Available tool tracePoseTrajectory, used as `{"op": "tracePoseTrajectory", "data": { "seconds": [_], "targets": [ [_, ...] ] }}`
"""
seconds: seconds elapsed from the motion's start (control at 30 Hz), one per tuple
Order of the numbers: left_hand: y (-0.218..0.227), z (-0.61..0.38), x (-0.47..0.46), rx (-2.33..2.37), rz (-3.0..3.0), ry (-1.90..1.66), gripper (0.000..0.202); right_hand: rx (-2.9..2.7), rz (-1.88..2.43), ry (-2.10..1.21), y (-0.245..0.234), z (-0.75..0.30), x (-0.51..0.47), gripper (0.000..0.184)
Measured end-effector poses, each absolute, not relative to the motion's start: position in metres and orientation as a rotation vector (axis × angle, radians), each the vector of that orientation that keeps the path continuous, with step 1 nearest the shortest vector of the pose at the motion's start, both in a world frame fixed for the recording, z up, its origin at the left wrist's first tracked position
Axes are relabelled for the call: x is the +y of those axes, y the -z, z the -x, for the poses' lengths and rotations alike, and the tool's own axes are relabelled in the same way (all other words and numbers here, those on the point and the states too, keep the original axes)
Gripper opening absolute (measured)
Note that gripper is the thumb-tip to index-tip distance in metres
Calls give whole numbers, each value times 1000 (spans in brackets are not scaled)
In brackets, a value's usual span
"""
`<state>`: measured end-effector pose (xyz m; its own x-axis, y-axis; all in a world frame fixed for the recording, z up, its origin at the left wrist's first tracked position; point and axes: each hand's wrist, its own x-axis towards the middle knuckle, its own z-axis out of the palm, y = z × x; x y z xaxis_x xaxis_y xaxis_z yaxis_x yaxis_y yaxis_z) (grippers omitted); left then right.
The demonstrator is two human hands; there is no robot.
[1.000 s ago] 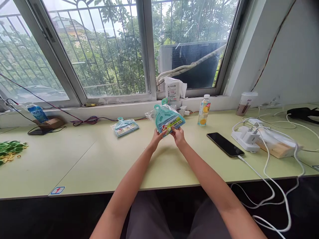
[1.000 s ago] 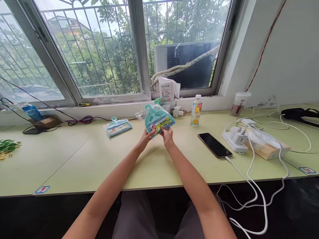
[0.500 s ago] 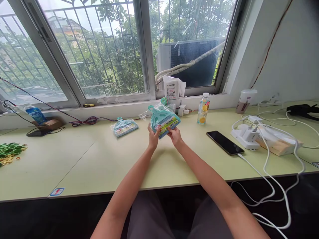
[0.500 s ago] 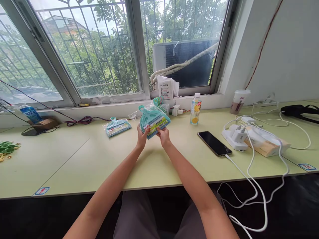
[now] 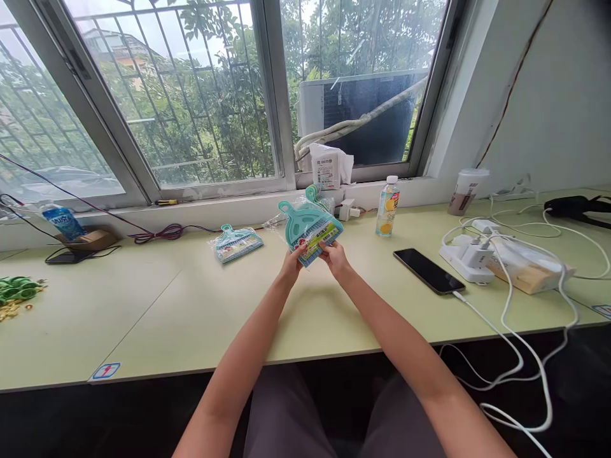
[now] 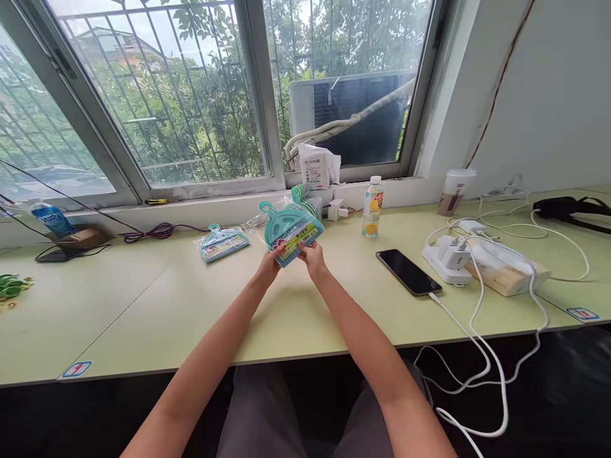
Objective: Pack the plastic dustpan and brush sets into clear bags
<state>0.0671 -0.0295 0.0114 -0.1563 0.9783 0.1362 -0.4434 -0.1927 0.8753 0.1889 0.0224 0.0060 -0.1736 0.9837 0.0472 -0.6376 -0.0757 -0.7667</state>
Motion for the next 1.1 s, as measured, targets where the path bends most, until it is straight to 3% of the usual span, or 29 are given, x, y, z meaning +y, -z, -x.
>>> {"op": "tracePoseTrajectory", "data": {
  "seconds": [0.37,0.77,0.9,1.03,1.1],
  "targets": [
    [-6,-66,-27,929,-906,-1533,50,-780,728,-1610,-16,-201,27,2],
    [3,-55,-25,927,-1134,-1322,57,-633,873,-1502,-5,-223,52,26],
    [1,-53,-25,924,-1069,-1375,56,-692,812,-1541,-11,-221,51,25],
    [-5,-47,-25,906,-987,-1460,54,-860,597,-1609,-19,-217,43,9],
    [-7,-44,-26,902,-973,-1467,52,-921,540,-1602,-19,-214,38,15]
  ]
}}
